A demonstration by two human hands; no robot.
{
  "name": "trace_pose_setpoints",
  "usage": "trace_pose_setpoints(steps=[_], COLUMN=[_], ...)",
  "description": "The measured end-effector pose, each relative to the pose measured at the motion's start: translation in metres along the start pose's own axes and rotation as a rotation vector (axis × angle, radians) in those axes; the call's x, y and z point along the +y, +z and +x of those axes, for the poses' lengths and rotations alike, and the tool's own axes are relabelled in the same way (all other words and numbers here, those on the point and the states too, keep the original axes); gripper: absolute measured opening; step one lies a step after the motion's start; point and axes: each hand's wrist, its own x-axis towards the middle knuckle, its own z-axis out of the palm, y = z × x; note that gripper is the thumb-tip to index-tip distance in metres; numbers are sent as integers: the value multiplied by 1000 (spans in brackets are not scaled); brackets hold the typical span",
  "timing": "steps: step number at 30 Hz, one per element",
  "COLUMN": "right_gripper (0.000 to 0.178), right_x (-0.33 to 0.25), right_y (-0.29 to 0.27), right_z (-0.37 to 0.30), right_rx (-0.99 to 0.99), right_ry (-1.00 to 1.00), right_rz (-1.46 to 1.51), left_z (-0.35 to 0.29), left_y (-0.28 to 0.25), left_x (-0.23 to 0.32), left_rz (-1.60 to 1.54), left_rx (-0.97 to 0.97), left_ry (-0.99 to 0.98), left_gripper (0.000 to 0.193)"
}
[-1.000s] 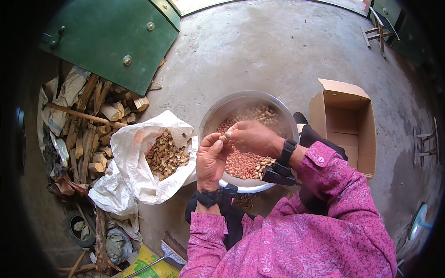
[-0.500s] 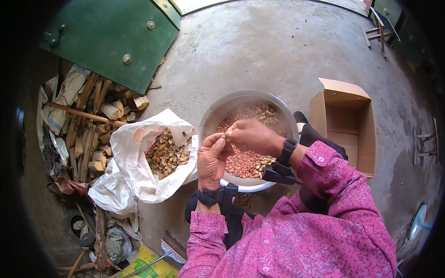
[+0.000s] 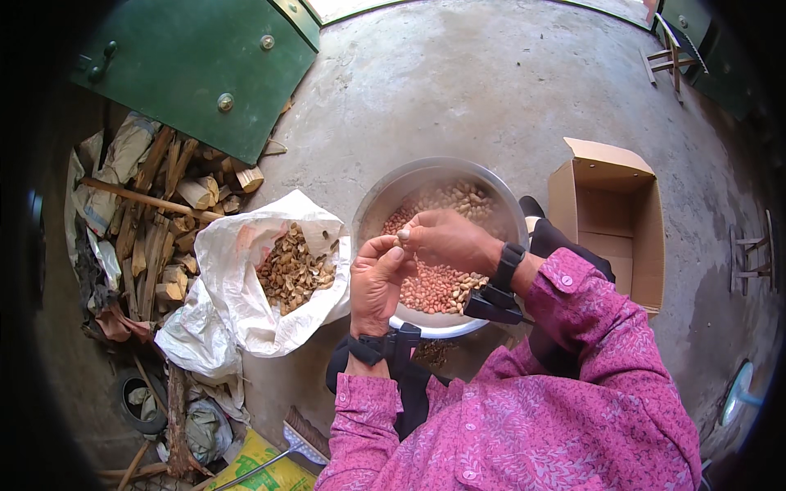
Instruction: The person sits on the floor and shells peanuts by hand, separating the kernels from the shells. The shells are placed into a white sack, while the kernels are collected in a metal bowl.
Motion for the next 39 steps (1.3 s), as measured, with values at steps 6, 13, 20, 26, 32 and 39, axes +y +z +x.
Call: trace_pose_setpoints(steps=[6,13,20,26,32,39], right_gripper=[18,17,20,29,35,35], right_x=[1,3,5,10,9,14], right_y=[-1,-6,-3,-2,9,4], right_z=[1,5,5,6,0,2], right_rx=[-18,-45,-28,28,-6,-14], right_ry=[-10,11,75,161,188,198], right_rz=[-25,-41,23,-84,-31,0], left_z=[-2,-4,-6,-8,-11,-12], left_y=[2,5,1,4,11,13], left_x=[2,6,5,4,2,-1], left_rz=[49,117,136,293,393,403], left_rx=[-17,-38,-11,37,129,121], left_ry=[8,-66,-47,58,92,125], left_gripper=[20,19,14,8,7,9])
